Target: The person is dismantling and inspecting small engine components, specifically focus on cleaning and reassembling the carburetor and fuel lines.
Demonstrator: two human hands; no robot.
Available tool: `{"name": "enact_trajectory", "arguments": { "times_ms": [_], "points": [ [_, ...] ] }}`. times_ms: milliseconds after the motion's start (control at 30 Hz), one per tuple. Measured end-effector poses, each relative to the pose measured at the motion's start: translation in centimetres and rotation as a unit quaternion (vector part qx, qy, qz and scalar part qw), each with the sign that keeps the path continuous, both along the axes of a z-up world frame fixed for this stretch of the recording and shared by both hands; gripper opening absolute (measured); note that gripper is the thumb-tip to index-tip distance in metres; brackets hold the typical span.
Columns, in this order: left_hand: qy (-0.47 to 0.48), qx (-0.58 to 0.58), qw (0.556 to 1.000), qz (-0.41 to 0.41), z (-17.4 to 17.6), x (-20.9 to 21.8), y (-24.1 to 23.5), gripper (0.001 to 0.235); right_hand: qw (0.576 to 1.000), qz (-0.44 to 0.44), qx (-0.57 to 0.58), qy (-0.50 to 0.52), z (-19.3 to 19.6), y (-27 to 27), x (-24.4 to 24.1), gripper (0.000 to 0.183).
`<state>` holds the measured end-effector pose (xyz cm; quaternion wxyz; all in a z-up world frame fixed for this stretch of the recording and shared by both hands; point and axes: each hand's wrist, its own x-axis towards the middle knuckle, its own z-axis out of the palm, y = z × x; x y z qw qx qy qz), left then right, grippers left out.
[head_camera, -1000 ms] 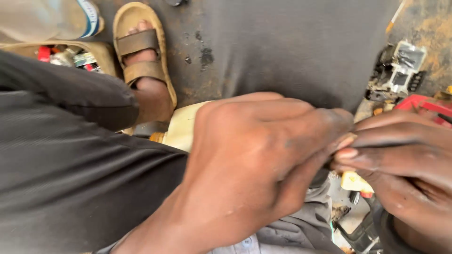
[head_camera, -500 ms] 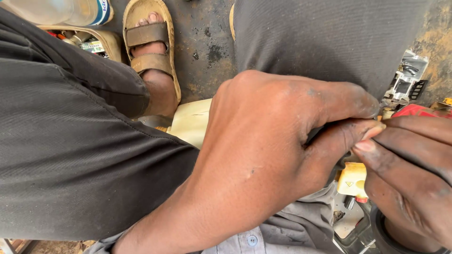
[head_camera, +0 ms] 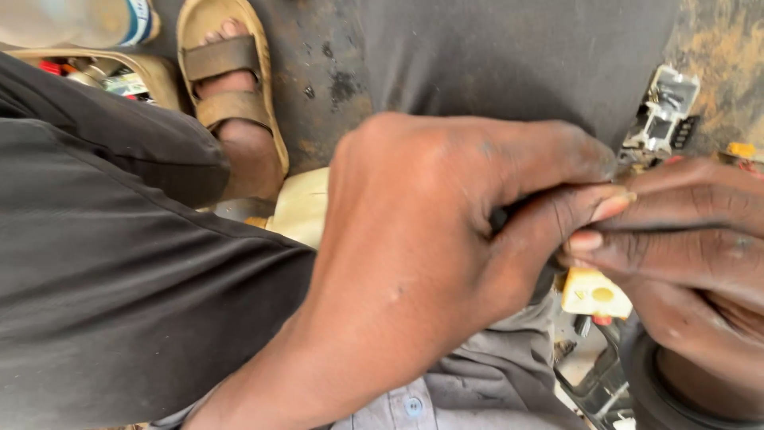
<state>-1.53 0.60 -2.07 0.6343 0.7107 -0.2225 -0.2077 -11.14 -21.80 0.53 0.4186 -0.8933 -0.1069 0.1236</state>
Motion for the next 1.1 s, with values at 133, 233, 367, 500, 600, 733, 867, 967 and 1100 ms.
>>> {"name": "enact_trajectory", "arguments": {
  "times_ms": [133, 233, 367, 500, 600, 733, 867, 967, 1100],
  "points": [
    [0.084, 0.032, 0.996, -0.009, 0.5, 1.1, -0.3, 0.011, 0.977, 0.151, -0.077, -0.133, -0.5, -1.4, -0.8, 0.03],
    [0.045, 0.021, 0.999, -0.002, 0.3, 0.8, -0.3, 0.012, 0.992, -0.007, -0.123, -0.01, -1.2, -3.1, -4.7, 0.029],
    [0.04, 0.019, 0.999, -0.006, 0.5, 1.1, -0.4, 0.014, 0.983, -0.034, -0.158, -0.082, -0.6, -0.8, -3.0, 0.029],
    [0.032, 0.032, 0.999, -0.015, 0.6, 1.0, -0.4, 0.014, 0.97, -0.041, -0.166, -0.174, -0.7, 1.2, -2.2, 0.027],
    [0.045, 0.014, 0.999, -0.018, 0.4, 0.6, -0.3, 0.014, 0.965, -0.093, -0.177, -0.169, -0.7, 2.0, -3.2, 0.026],
    [0.0, 0.026, 1.0, -0.017, 0.5, 0.5, -0.5, 0.011, 0.979, -0.052, -0.154, -0.12, 0.4, 1.3, -2.1, 0.025],
    [0.001, 0.013, 1.0, -0.022, 0.5, 0.7, -0.4, 0.011, 0.991, -0.048, -0.105, -0.071, 0.1, -0.7, -4.4, 0.028],
    [0.002, 0.006, 1.0, -0.022, 0.3, 0.2, -0.2, 0.011, 0.979, -0.105, -0.135, -0.112, -1.2, -0.1, -5.6, 0.03],
    [0.023, 0.032, 0.999, -0.018, 1.3, 1.0, -1.1, 0.01, 0.985, -0.079, -0.079, -0.134, -0.1, 1.2, -1.8, 0.034]
  ]
}}
